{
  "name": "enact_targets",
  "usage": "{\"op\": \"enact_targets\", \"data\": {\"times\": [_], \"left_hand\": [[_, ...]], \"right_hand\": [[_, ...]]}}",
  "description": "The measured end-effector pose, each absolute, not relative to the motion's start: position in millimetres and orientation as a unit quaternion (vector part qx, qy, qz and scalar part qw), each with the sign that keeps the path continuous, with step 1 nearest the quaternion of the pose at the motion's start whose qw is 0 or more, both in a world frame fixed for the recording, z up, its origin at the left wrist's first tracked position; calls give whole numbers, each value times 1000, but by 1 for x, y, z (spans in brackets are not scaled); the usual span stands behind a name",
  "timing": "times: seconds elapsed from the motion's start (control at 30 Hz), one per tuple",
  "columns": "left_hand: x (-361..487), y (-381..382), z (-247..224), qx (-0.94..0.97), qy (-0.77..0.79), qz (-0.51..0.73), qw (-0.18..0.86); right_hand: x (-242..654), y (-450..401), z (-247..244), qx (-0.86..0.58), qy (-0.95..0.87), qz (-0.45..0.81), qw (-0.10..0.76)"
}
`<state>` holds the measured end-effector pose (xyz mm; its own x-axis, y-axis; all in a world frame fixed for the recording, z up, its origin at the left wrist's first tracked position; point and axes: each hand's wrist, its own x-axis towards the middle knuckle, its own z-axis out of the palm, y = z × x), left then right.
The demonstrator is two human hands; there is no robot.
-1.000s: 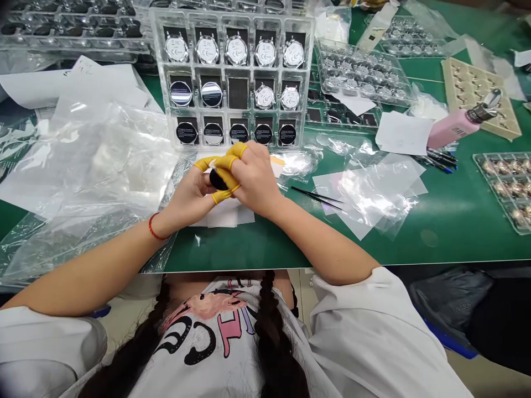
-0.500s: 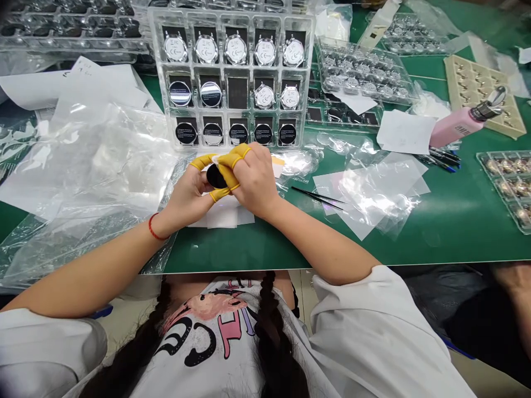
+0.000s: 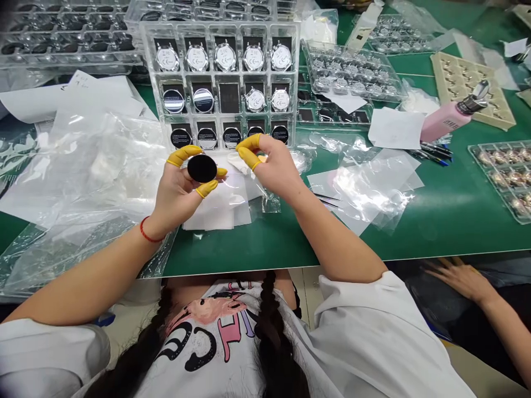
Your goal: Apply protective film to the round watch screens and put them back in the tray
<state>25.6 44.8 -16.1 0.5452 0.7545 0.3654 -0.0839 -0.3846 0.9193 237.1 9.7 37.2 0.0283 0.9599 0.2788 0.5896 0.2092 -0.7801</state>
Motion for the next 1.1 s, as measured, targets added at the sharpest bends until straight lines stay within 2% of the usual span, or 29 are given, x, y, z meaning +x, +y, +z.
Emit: {"op": "enact_targets", "data": {"times": [0.1, 0.2, 0.3, 0.37, 0.5, 0.6, 0.8, 1.1], "left_hand": [[27, 42, -13, 695, 257, 400, 540], [28, 41, -11, 681, 271, 399, 551], [29, 39, -11, 678, 276, 397, 554], [29, 38, -9, 670, 284, 389, 564], [28, 36, -7, 660, 288, 369, 587], [28, 38, -8, 666, 277, 396, 568], [28, 43, -11, 686, 270, 428, 523], [28, 49, -18, 667, 282, 407, 557]], "right_hand": [[226, 1, 39, -495, -751, 133, 415], [219, -1, 35, -412, -841, 91, 338], [218, 3, 29, -402, -866, 73, 287], [222, 7, 26, -436, -849, 56, 292], [234, 14, 22, -529, -764, 38, 367], [243, 17, 20, -586, -704, 86, 392], [246, 19, 25, -612, -642, 297, 353], [238, 9, 39, -577, -630, 326, 405]]}}
